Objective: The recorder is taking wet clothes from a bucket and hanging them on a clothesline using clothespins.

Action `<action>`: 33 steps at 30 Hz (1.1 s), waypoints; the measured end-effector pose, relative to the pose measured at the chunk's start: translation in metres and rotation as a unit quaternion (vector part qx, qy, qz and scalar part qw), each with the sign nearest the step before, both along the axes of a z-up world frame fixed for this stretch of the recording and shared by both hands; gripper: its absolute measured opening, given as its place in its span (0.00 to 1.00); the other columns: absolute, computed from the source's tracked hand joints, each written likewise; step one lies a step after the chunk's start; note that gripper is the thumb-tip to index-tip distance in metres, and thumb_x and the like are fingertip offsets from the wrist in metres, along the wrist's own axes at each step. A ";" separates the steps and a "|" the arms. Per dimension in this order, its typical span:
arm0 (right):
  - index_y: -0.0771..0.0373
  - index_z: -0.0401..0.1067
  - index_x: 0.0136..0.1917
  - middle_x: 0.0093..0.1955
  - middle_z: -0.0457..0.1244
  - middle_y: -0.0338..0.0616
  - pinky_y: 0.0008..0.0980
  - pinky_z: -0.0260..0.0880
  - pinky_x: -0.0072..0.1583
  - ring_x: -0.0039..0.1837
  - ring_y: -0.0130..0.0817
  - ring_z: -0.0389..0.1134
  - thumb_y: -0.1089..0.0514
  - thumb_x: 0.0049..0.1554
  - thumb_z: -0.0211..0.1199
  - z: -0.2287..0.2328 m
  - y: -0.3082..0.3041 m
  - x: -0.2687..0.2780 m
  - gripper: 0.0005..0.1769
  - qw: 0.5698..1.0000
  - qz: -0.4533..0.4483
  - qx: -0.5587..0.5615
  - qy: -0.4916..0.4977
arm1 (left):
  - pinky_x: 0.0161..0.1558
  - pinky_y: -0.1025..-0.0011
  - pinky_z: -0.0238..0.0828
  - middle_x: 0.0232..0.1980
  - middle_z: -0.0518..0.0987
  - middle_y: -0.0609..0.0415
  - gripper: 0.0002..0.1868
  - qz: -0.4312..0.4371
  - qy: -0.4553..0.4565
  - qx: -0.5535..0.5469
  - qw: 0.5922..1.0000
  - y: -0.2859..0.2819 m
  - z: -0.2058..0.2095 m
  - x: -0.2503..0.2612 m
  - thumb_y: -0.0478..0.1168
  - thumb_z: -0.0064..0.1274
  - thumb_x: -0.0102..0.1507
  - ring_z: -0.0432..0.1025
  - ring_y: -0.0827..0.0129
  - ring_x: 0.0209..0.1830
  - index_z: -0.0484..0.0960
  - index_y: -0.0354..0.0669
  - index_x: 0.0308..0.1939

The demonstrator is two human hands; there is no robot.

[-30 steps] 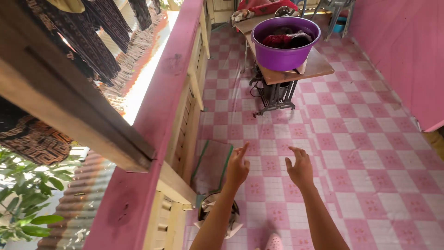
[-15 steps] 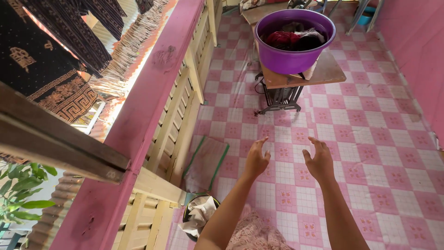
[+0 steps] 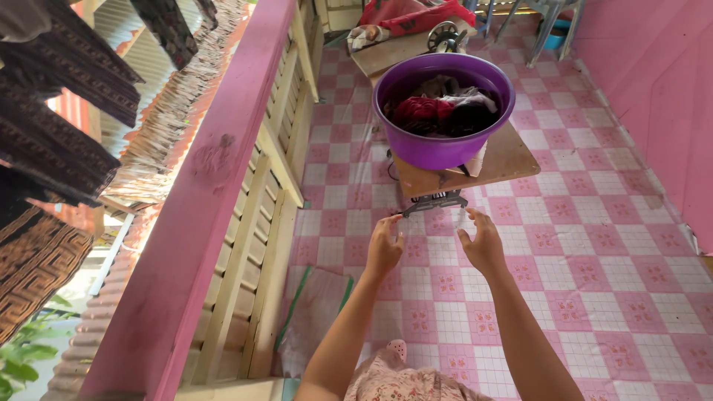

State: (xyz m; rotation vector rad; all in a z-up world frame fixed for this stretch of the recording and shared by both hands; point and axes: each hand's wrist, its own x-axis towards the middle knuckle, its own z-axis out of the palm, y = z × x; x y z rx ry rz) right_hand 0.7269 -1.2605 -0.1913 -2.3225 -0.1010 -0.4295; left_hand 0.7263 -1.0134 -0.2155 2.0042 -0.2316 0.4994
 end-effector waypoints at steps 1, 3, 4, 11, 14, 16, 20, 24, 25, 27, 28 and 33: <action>0.59 0.66 0.70 0.63 0.65 0.53 0.45 0.68 0.64 0.66 0.50 0.66 0.60 0.55 0.67 0.001 -0.003 0.015 0.31 1.000 -0.005 0.000 0.002 | 0.62 0.61 0.69 0.59 0.77 0.43 0.24 -0.005 0.002 0.000 1.000 -0.001 0.002 0.018 0.30 0.55 0.59 0.72 0.50 0.61 0.77 0.40 0.61; 0.61 0.57 0.76 0.62 0.64 0.52 0.46 0.67 0.61 0.62 0.48 0.66 0.60 0.53 0.67 -0.001 -0.008 0.039 0.40 0.998 -0.034 0.043 0.032 | 0.59 0.63 0.70 0.57 0.77 0.44 0.23 0.005 0.037 0.005 0.999 -0.003 0.002 0.046 0.30 0.55 0.58 0.74 0.54 0.57 0.78 0.40 0.59; 0.61 0.57 0.76 0.62 0.64 0.52 0.46 0.67 0.61 0.62 0.48 0.66 0.60 0.53 0.67 -0.001 -0.012 0.051 0.40 0.998 -0.036 0.044 0.040 | 0.59 0.63 0.70 0.57 0.77 0.44 0.23 0.003 0.046 0.006 0.999 -0.004 0.003 0.060 0.30 0.55 0.58 0.74 0.54 0.57 0.78 0.40 0.59; 0.60 0.58 0.77 0.62 0.65 0.50 0.44 0.68 0.61 0.61 0.45 0.67 0.61 0.55 0.67 -0.001 -0.041 0.136 0.39 0.998 -0.035 0.044 0.016 | 0.51 0.66 0.73 0.57 0.77 0.48 0.20 0.020 0.160 -0.023 0.987 -0.021 0.039 0.148 0.34 0.52 0.64 0.75 0.54 0.44 0.78 0.42 0.61; 0.61 0.61 0.75 0.61 0.65 0.50 0.44 0.68 0.61 0.61 0.45 0.67 0.61 0.55 0.68 -0.001 -0.055 0.184 0.36 0.999 -0.024 0.044 0.003 | 0.53 0.64 0.72 0.59 0.77 0.48 0.16 0.040 0.097 -0.007 0.994 -0.031 0.021 0.202 0.36 0.53 0.66 0.75 0.53 0.49 0.80 0.41 0.58; 0.62 0.63 0.74 0.61 0.65 0.50 0.44 0.68 0.62 0.61 0.45 0.67 0.61 0.55 0.68 -0.002 -0.067 0.220 0.35 0.999 -0.016 0.040 -0.011 | 0.56 0.63 0.71 0.60 0.77 0.45 0.13 0.052 0.016 0.011 0.998 -0.042 0.017 0.237 0.37 0.54 0.67 0.75 0.54 0.56 0.82 0.38 0.54; 0.63 0.73 0.64 0.60 0.67 0.51 0.42 0.67 0.64 0.62 0.48 0.67 0.63 0.55 0.67 0.002 -0.084 0.296 0.23 0.998 0.025 0.015 -0.063 | 0.55 0.63 0.73 0.57 0.80 0.48 0.12 0.058 0.032 -0.001 0.998 -0.071 0.033 0.297 0.37 0.51 0.67 0.76 0.54 0.53 0.84 0.39 0.52; 0.60 0.79 0.53 0.57 0.70 0.47 0.38 0.70 0.63 0.62 0.45 0.70 0.62 0.58 0.64 -0.012 -0.090 0.372 0.10 0.995 0.090 0.017 0.026 | 0.56 0.63 0.74 0.51 0.82 0.47 0.13 0.021 0.054 0.026 0.998 -0.094 -0.029 0.374 0.34 0.49 0.65 0.77 0.54 0.52 0.86 0.39 0.50; 0.60 0.79 0.53 0.57 0.70 0.47 0.38 0.70 0.63 0.62 0.45 0.70 0.62 0.58 0.64 -0.025 -0.095 0.397 0.10 0.995 0.095 0.017 0.027 | 0.56 0.63 0.74 0.51 0.82 0.47 0.13 0.026 0.055 0.026 0.998 -0.097 -0.047 0.393 0.34 0.49 0.65 0.77 0.54 0.52 0.86 0.39 0.50; 0.58 0.79 0.59 0.61 0.70 0.46 0.38 0.71 0.66 0.63 0.46 0.72 0.61 0.59 0.60 -0.054 -0.101 0.437 0.15 0.973 0.166 -0.071 0.142 | 0.63 0.63 0.73 0.57 0.83 0.46 0.15 -0.025 0.075 0.111 0.991 -0.102 -0.087 0.421 0.34 0.50 0.65 0.77 0.52 0.58 0.85 0.43 0.53; 0.58 0.79 0.59 0.61 0.70 0.46 0.38 0.71 0.66 0.63 0.46 0.72 0.61 0.59 0.60 -0.056 -0.103 0.453 0.15 0.972 0.171 -0.072 0.144 | 0.63 0.63 0.73 0.57 0.83 0.46 0.15 -0.021 0.079 0.110 0.991 -0.105 -0.083 0.429 0.34 0.50 0.65 0.77 0.52 0.58 0.85 0.43 0.53; 0.54 0.58 0.77 0.72 0.59 0.52 0.45 0.66 0.66 0.69 0.53 0.62 0.61 0.40 0.74 -0.049 -0.105 0.508 0.54 0.932 0.227 -0.202 0.199 | 0.62 0.47 0.62 0.74 0.56 0.37 0.46 0.016 0.266 0.279 0.923 -0.123 -0.029 0.441 0.48 0.69 0.51 0.54 0.40 0.70 0.66 0.48 0.71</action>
